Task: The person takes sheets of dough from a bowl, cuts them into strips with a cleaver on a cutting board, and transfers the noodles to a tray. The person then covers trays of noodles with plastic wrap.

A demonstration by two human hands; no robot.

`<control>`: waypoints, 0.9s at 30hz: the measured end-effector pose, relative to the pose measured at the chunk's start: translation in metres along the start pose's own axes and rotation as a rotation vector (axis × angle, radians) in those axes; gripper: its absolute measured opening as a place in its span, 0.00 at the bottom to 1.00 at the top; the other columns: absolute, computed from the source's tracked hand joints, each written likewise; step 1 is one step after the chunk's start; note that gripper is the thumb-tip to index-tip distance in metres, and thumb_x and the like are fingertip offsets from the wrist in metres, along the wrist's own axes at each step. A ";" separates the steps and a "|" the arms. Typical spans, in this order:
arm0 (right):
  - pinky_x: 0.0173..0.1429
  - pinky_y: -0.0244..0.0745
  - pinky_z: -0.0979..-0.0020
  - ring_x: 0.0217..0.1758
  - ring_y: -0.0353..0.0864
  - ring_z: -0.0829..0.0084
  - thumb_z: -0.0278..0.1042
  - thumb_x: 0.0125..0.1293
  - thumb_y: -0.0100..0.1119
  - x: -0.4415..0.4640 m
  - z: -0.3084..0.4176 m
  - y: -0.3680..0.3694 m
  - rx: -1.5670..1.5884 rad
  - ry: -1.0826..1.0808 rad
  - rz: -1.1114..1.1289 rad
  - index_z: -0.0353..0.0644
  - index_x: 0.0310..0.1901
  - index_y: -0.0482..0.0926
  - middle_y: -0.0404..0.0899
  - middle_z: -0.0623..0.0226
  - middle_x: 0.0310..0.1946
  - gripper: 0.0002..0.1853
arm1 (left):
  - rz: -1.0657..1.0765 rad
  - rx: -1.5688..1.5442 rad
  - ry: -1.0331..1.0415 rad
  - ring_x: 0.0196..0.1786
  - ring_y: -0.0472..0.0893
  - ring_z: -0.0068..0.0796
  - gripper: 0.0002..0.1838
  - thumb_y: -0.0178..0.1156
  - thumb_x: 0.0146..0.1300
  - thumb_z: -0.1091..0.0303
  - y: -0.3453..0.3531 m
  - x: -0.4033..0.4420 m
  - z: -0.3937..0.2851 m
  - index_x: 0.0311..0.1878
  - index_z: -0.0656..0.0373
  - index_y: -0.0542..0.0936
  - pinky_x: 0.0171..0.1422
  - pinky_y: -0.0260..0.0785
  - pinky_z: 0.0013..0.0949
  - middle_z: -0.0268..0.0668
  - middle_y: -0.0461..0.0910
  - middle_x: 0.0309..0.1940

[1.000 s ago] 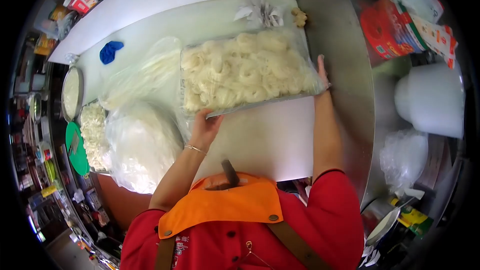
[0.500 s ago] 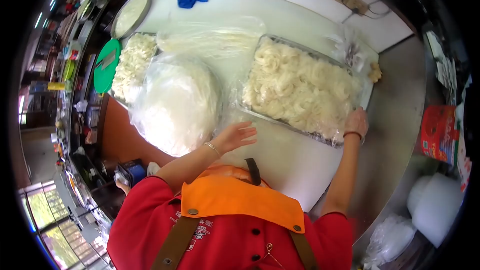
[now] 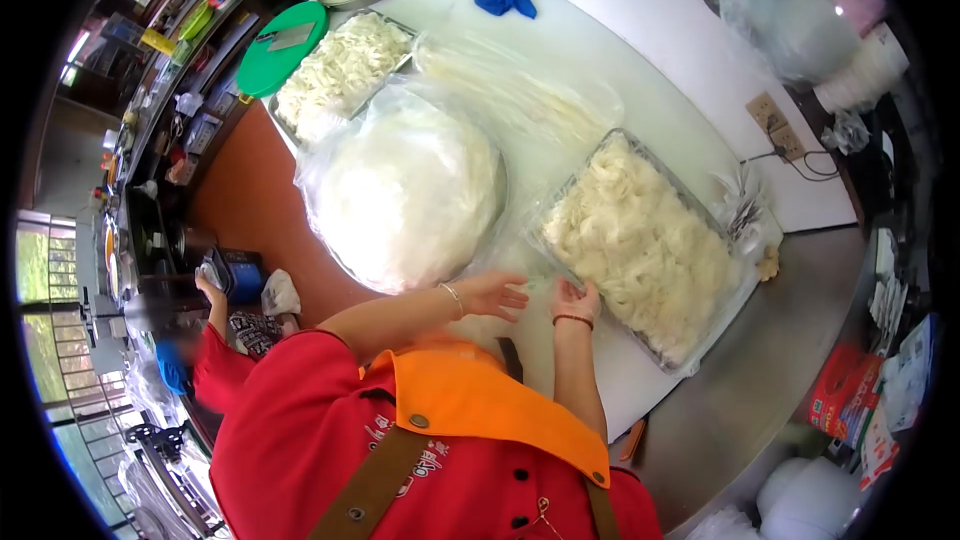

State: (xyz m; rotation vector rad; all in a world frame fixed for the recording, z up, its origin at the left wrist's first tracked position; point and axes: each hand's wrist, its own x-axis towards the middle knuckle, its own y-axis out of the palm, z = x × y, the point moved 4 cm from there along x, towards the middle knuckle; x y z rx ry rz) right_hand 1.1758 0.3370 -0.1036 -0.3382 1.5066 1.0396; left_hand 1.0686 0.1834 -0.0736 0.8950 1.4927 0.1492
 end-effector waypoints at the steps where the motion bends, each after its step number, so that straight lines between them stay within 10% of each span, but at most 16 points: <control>1: 0.66 0.74 0.54 0.61 0.70 0.58 0.36 0.70 0.56 -0.004 0.005 0.001 -0.038 -0.026 -0.041 0.29 0.55 0.65 0.68 0.55 0.58 0.21 | -0.020 -0.063 0.092 0.76 0.59 0.50 0.33 0.53 0.73 0.53 0.000 0.003 -0.005 0.74 0.58 0.57 0.75 0.54 0.65 0.55 0.55 0.75; 5: 0.63 0.77 0.52 0.55 0.75 0.57 0.32 0.70 0.51 -0.039 0.032 0.014 -0.101 -0.026 0.015 0.29 0.52 0.71 0.75 0.55 0.51 0.16 | -0.158 -0.344 0.415 0.74 0.62 0.50 0.31 0.46 0.74 0.49 0.005 0.035 -0.069 0.72 0.58 0.60 0.76 0.51 0.64 0.49 0.57 0.74; 7: 0.61 0.79 0.52 0.53 0.76 0.58 0.31 0.69 0.50 -0.058 0.044 0.014 -0.158 -0.030 0.002 0.29 0.51 0.73 0.77 0.56 0.49 0.15 | 0.104 -0.335 0.620 0.72 0.64 0.50 0.31 0.46 0.73 0.47 0.019 0.058 -0.115 0.69 0.60 0.65 0.75 0.54 0.60 0.47 0.61 0.72; 10: 0.60 0.79 0.52 0.52 0.76 0.58 0.30 0.68 0.51 -0.041 0.059 -0.011 -0.219 -0.058 -0.010 0.30 0.51 0.73 0.76 0.56 0.49 0.14 | -0.038 -0.206 0.530 0.70 0.66 0.48 0.29 0.48 0.72 0.46 0.057 0.069 -0.158 0.64 0.61 0.71 0.70 0.61 0.57 0.46 0.65 0.70; 16: 0.62 0.77 0.53 0.52 0.76 0.57 0.33 0.70 0.55 -0.019 0.064 -0.051 -0.379 -0.017 0.127 0.31 0.48 0.74 0.74 0.54 0.51 0.13 | -0.230 1.824 0.556 0.57 0.78 0.45 0.27 0.55 0.67 0.47 0.117 -0.004 -0.194 0.55 0.62 0.78 0.61 0.70 0.48 0.50 0.79 0.57; 23: 0.65 0.75 0.55 0.57 0.78 0.55 0.36 0.73 0.54 -0.113 0.004 -0.021 -1.000 0.271 0.575 0.33 0.57 0.73 0.75 0.52 0.55 0.18 | -0.783 1.283 1.804 0.57 0.77 0.50 0.21 0.63 0.60 0.73 0.075 -0.239 -0.189 0.58 0.58 0.77 0.64 0.70 0.44 0.49 0.79 0.54; 27: 0.66 0.73 0.55 0.55 0.79 0.54 0.36 0.72 0.55 -0.081 -0.057 -0.018 -1.141 0.270 0.657 0.33 0.58 0.71 0.77 0.53 0.55 0.19 | -1.460 1.049 1.621 0.63 0.71 0.53 0.24 0.62 0.60 0.74 -0.089 -0.304 -0.186 0.61 0.59 0.73 0.69 0.63 0.47 0.50 0.74 0.60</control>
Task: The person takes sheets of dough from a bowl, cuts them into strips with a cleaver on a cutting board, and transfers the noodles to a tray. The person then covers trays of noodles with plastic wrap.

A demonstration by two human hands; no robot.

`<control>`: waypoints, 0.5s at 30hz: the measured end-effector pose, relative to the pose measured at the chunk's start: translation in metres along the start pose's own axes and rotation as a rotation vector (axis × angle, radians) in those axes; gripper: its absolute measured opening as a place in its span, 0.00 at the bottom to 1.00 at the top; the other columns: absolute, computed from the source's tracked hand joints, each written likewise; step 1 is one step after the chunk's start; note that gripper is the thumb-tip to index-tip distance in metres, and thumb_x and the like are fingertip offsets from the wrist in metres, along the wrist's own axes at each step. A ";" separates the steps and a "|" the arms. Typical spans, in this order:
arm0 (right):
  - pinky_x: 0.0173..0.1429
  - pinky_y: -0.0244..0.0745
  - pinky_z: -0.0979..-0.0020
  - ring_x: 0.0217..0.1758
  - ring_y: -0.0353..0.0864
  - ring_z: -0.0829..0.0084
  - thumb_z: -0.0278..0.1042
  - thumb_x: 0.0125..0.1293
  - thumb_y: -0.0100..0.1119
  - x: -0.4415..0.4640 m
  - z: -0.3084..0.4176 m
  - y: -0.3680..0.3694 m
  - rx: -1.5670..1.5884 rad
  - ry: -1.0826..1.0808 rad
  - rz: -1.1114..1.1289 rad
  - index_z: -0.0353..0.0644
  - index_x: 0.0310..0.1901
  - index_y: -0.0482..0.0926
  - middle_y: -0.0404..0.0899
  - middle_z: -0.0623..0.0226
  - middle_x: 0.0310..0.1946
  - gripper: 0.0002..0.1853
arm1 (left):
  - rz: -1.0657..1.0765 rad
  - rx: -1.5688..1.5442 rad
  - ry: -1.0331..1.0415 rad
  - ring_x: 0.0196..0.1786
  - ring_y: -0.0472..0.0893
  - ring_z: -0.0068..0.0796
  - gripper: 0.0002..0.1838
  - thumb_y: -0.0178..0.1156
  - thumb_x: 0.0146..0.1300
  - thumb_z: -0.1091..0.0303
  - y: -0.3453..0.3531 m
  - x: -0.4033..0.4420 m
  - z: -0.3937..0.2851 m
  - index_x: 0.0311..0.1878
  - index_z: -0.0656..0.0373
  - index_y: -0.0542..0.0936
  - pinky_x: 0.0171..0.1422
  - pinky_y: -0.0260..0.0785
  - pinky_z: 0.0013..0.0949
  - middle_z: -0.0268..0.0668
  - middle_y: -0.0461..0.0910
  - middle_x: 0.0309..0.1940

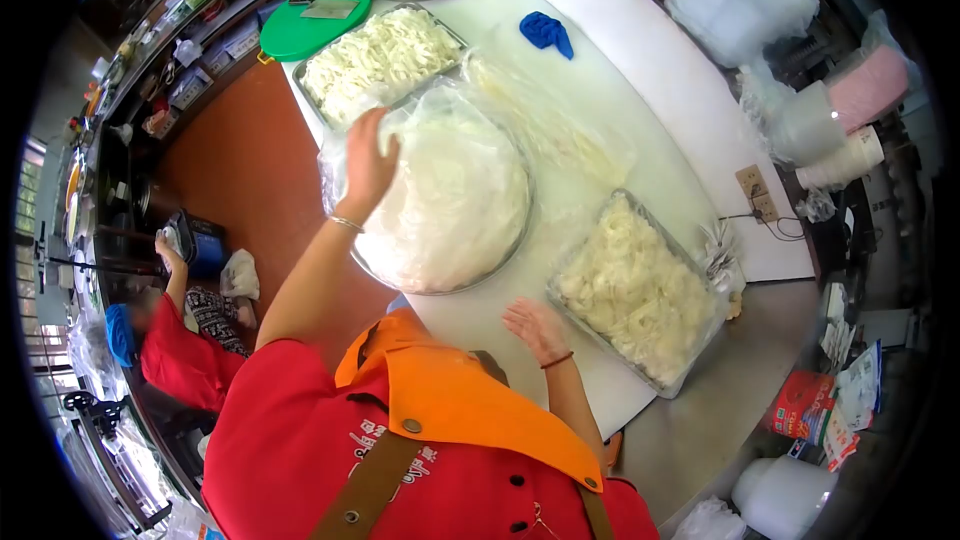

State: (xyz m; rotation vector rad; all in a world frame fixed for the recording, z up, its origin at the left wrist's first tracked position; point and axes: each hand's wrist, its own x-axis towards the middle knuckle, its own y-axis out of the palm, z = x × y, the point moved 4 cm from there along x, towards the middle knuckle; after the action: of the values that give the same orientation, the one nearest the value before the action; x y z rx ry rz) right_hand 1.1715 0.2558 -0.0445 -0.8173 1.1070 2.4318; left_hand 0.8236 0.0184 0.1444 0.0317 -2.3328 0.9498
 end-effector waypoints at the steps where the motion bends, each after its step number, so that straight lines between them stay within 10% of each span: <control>1: 0.66 0.74 0.54 0.55 0.79 0.54 0.36 0.72 0.56 0.015 -0.005 0.008 -0.018 -0.008 0.005 0.33 0.59 0.70 0.77 0.53 0.54 0.19 | 0.007 0.117 -0.058 0.64 0.70 0.53 0.26 0.62 0.61 0.72 -0.013 -0.004 0.040 0.63 0.58 0.72 0.70 0.63 0.48 0.50 0.72 0.62; 5: 0.57 0.79 0.56 0.51 0.81 0.56 0.36 0.71 0.58 0.075 -0.032 0.036 -0.158 -0.058 -0.154 0.33 0.58 0.68 0.77 0.54 0.49 0.21 | 0.211 0.338 -0.280 0.65 0.72 0.51 0.24 0.56 0.68 0.62 -0.020 -0.025 0.178 0.65 0.56 0.72 0.68 0.66 0.48 0.49 0.72 0.63; 9: 0.41 0.85 0.61 0.41 0.84 0.60 0.39 0.68 0.60 0.091 -0.040 0.056 -0.451 -0.108 -0.502 0.32 0.56 0.66 0.77 0.54 0.44 0.23 | 0.671 -0.121 -0.594 0.56 0.79 0.52 0.22 0.51 0.71 0.56 0.017 -0.023 0.238 0.62 0.59 0.76 0.63 0.70 0.44 0.53 0.78 0.58; 13: 0.22 0.77 0.69 0.23 0.82 0.69 0.41 0.68 0.57 0.096 -0.048 0.068 -0.517 -0.232 -0.718 0.34 0.41 0.74 0.81 0.55 0.31 0.15 | 0.748 0.050 -0.251 0.51 0.81 0.55 0.24 0.55 0.68 0.54 0.045 -0.021 0.250 0.61 0.59 0.71 0.58 0.72 0.46 0.54 0.82 0.45; 15: 0.32 0.78 0.61 0.30 0.83 0.61 0.38 0.65 0.57 0.098 -0.048 0.069 -0.631 -0.276 -0.844 0.33 0.35 0.75 0.81 0.52 0.31 0.13 | 0.896 0.002 -0.350 0.52 0.80 0.56 0.24 0.56 0.67 0.57 0.035 -0.005 0.245 0.60 0.61 0.69 0.58 0.72 0.48 0.55 0.81 0.46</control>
State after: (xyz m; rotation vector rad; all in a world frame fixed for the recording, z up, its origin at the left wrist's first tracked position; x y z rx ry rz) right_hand 1.0769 0.1815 -0.0921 -0.8435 -0.1521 2.0184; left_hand 0.6894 -0.1136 -0.0161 -0.9895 -2.6867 1.4404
